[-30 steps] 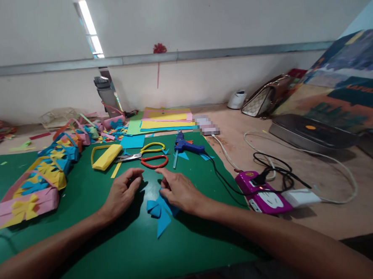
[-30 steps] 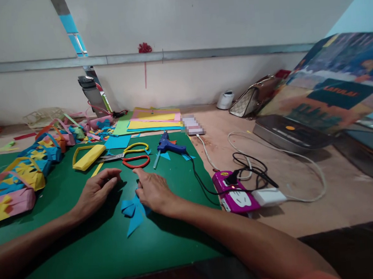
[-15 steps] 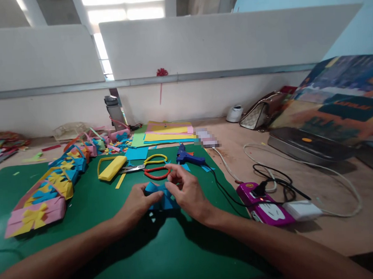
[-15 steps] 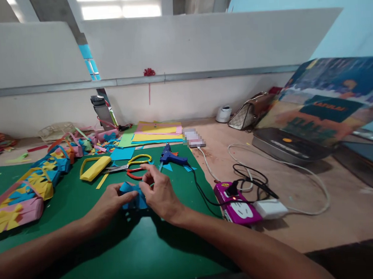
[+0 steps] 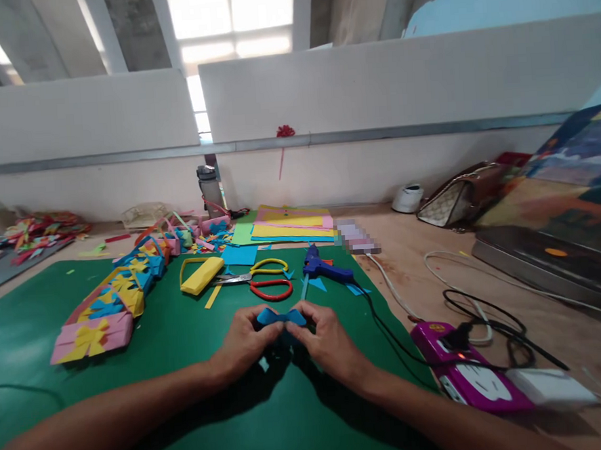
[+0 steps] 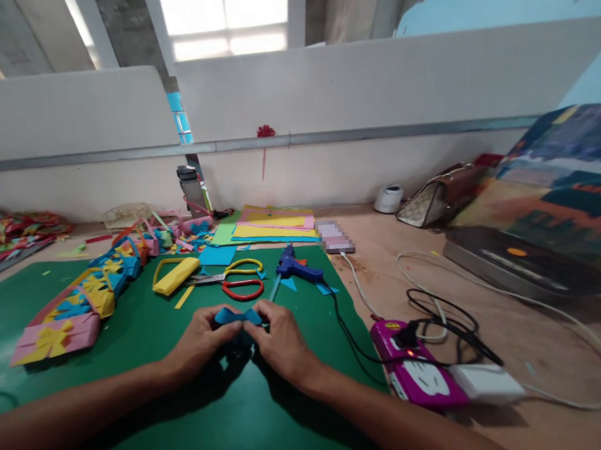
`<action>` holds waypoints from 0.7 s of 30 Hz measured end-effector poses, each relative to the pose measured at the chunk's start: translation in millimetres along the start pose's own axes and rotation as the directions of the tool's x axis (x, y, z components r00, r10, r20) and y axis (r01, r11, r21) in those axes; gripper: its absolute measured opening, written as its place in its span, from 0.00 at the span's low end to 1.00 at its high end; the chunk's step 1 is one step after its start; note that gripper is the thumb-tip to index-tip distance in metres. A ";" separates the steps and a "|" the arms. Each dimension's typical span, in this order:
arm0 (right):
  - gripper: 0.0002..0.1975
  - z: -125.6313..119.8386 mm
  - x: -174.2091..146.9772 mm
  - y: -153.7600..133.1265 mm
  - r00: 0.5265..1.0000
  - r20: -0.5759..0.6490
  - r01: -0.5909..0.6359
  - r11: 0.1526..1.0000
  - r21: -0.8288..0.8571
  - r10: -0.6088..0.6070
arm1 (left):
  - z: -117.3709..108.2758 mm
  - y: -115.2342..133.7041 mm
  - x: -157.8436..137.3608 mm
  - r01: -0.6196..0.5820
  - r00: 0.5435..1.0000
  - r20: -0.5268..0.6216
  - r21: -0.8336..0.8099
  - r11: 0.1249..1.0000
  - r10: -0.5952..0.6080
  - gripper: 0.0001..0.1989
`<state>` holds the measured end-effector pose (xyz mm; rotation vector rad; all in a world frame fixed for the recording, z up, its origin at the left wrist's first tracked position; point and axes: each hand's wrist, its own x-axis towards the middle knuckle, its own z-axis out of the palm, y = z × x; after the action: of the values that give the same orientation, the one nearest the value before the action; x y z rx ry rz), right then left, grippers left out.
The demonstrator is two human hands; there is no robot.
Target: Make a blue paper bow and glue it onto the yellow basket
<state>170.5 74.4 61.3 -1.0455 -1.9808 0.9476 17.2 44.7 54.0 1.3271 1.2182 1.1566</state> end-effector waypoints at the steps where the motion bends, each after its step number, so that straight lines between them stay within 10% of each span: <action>1: 0.08 -0.2 -0.6 0.0 1.000 0.002 0.000 1.000 0.000 0.000 | -0.2 -0.4 -0.3 -0.001 1.000 0.007 -0.008 1.000 0.001 0.13; 21: 0.09 6.0 -0.1 4.8 0.998 0.000 -0.061 0.997 0.051 0.061 | -6.6 -6.9 2.9 0.090 0.996 0.025 -0.060 0.994 -0.088 0.11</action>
<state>167.3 74.6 54.3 -1.0829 -1.9235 1.0243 10.2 48.3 47.8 1.2252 1.2049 1.1044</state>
